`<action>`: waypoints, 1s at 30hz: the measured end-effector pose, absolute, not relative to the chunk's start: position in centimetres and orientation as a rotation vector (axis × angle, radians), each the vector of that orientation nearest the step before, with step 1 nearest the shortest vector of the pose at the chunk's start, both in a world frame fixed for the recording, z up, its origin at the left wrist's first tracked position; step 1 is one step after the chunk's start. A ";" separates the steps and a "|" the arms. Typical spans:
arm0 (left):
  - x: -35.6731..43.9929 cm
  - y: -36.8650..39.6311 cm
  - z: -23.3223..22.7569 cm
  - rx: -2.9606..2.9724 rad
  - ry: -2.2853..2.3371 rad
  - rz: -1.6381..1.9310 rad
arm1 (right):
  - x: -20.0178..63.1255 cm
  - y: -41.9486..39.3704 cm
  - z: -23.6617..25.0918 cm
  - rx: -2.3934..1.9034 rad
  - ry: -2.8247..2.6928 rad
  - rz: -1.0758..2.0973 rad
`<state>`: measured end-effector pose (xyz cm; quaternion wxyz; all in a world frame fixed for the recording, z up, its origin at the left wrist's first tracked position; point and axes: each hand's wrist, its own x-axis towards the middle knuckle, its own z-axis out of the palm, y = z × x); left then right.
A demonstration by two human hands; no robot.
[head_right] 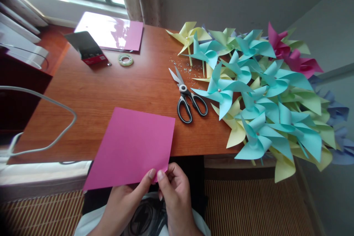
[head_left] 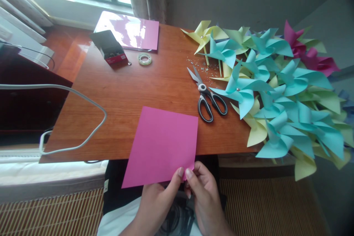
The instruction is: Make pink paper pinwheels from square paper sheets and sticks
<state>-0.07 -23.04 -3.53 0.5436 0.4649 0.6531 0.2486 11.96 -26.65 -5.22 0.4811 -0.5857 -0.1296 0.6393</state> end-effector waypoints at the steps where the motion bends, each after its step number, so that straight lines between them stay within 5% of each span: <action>1: 0.0 -22.9 -3.4 1.078 1.535 0.620 | 12.1 -26.7 -5.2 -1.426 -0.333 1.564; 30: -1.0 -23.4 -4.4 0.886 1.290 0.615 | 13.0 -25.5 -5.0 -1.410 -0.556 1.625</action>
